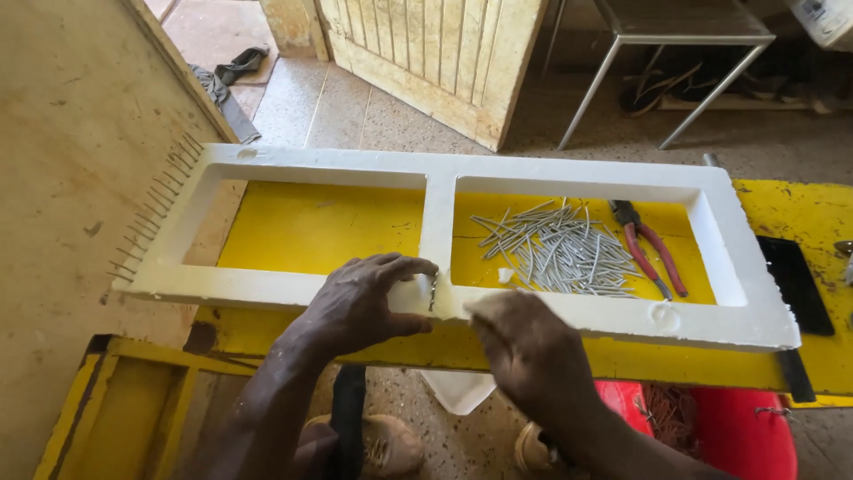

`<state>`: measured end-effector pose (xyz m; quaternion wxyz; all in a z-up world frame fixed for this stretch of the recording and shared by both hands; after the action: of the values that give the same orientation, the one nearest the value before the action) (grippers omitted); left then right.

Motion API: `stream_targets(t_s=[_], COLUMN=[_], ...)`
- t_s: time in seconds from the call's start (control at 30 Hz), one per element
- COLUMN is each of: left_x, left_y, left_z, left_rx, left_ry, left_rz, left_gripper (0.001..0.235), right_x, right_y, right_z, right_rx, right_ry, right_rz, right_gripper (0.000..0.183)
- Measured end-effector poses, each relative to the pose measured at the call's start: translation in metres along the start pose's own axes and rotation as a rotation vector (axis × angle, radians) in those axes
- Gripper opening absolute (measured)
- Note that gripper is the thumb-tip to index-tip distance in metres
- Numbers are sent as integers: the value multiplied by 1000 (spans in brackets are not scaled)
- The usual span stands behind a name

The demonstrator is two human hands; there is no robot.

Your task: Inserting small metal pins into a foam frame at regular intervals

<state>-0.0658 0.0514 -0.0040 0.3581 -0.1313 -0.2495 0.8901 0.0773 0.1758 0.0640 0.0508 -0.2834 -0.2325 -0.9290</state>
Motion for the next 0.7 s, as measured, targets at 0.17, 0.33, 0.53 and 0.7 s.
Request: stream_targets(t_s=[0.17, 0.33, 0.53, 0.7], left_x=[-2, -3, -3, -4], left_y=[-15, 0, 9, 1], left_z=[13, 5, -7, 2], left_rx=[-93, -131, -140, -108], left_ry=[-38, -34, -16, -23], left_rz=[-29, 39, 49, -51], left_gripper=[71, 71, 70, 68], right_x=[28, 45, 42, 51], right_y=[-55, -55, -65, -75], right_z=[-34, -59, -89, -92], right_rx=[53, 93, 345, 348], right_ry=[9, 258, 454, 390], right_rz=[-27, -160, -293, -224], right_gripper=[15, 15, 24, 14])
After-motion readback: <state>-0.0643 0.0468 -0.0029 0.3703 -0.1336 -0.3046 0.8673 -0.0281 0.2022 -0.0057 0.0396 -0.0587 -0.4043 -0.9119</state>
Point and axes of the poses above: each hand's wrist, its own x-axis towards the middle knuckle, its own z-axis out of the back of the hand, y = z × x, the point moved 10 cm from there along x, towards the middle knuckle, and after that the axes turned 4 degrees about -y, right-handed, at the moved point
